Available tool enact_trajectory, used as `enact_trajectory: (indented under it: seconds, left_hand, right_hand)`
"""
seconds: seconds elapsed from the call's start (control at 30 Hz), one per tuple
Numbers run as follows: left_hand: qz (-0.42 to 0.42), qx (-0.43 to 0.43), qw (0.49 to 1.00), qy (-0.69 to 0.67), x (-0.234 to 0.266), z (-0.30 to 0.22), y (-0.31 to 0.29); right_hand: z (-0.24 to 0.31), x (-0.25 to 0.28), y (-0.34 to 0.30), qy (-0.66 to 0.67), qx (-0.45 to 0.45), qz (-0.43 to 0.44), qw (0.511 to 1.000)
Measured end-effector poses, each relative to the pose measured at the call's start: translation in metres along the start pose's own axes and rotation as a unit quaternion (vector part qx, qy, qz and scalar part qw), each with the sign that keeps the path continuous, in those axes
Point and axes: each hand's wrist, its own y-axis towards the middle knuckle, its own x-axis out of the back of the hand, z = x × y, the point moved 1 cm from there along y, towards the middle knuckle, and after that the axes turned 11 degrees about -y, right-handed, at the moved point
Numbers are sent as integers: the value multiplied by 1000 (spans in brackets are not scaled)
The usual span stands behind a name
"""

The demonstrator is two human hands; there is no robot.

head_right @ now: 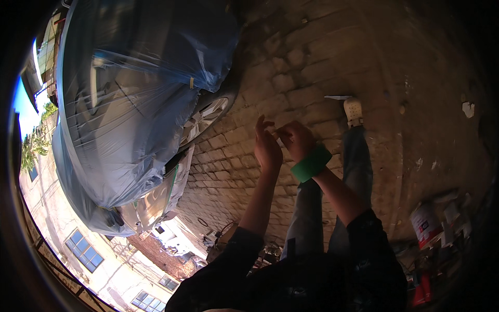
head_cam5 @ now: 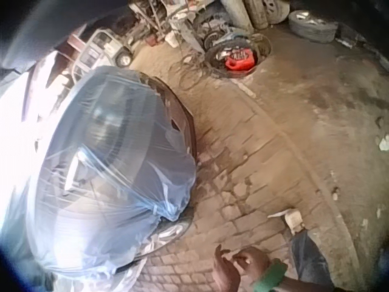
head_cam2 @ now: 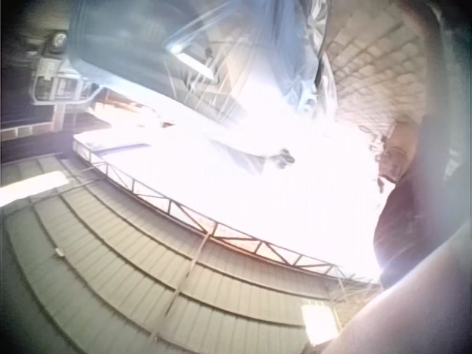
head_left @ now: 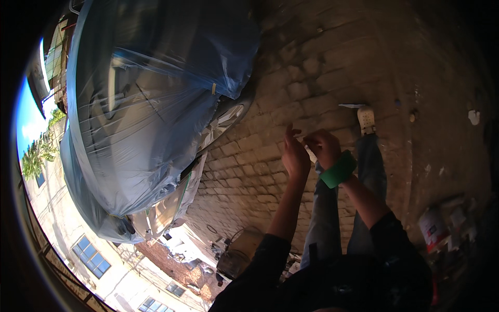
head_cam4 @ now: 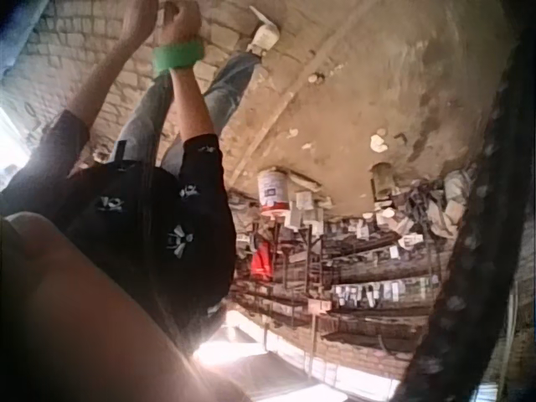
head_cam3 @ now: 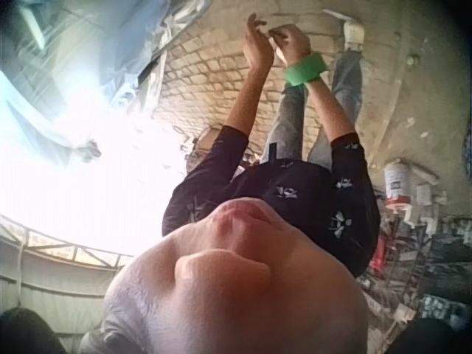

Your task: The person secures a large blue plastic sheet over the hood and front fender of a car using masking tape. They repeatedly tear off strips of tape and press them onto the plastic to hold it in place, working around the vehicle's contours.

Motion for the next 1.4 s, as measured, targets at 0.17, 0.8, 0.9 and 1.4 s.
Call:
enact_trajectory:
  seconds: [0.17, 0.8, 0.9, 1.4]
  left_hand:
    - [66, -54, 994, 73, 0, -41, 10]
    - [223, -79, 971, -22, 24, -53, 16]
    - [252, 4, 967, -39, 38, -35, 28]
    - [282, -173, 937, 112, 100, 49, 58]
  right_hand:
    - [-3, 27, 8, 170, -61, 38, 983]
    - [-10, 41, 18, 97, 14, 53, 994]
    - [-17, 10, 15, 132, 14, 41, 990]
    - [-16, -75, -12, -9, -89, -121, 989]
